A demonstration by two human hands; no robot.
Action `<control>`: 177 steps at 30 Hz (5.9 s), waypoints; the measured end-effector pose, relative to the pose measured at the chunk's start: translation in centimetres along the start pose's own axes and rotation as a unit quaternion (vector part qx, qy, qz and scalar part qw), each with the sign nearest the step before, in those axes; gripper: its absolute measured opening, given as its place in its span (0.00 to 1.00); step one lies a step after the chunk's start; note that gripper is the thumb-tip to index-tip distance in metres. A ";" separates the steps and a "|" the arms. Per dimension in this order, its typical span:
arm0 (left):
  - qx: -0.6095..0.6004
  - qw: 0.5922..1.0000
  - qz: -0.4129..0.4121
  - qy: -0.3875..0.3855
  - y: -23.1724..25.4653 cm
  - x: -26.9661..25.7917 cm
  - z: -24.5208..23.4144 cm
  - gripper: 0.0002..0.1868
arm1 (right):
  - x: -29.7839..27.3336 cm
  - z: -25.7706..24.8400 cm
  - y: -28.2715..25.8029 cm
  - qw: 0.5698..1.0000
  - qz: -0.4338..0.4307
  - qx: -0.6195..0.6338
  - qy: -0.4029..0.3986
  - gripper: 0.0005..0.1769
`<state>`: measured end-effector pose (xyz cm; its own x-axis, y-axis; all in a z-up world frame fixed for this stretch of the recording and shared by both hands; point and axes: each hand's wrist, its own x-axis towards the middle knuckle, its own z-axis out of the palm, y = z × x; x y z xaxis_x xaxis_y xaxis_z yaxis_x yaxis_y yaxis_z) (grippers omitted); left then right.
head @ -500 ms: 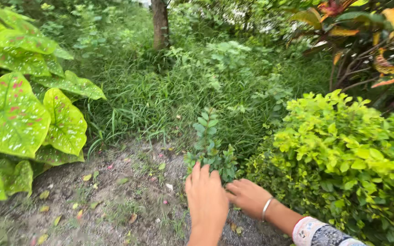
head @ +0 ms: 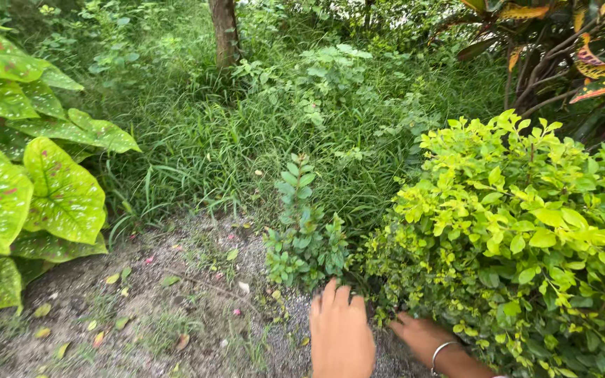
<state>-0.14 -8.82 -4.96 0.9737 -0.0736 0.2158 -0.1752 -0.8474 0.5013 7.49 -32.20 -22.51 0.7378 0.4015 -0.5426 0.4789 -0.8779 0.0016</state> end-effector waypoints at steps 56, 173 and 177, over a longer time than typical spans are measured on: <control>-0.099 0.947 -0.289 -0.097 -5.1 -0.6 -2.4 0.06 | 7.7 -3.2 -3.9 0.927 0.087 0.361 0.060 0.07; -0.127 0.877 -0.463 -0.006 -11.3 -0.1 -5.0 0.07 | 14.0 -9.4 -12.7 0.839 -0.129 0.482 -0.217 0.02; 0.000 0.927 -0.372 0.053 -12.2 -0.1 -3.1 0.05 | 11.0 -13.6 -13.7 0.821 -0.169 0.521 -0.160 0.02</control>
<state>1.49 3.15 -8.46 0.8053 0.5829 -0.1084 0.5387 -0.6430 0.5444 15.51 -12.23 -17.07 0.4049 0.7252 -0.5569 -0.1599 -0.5435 -0.8240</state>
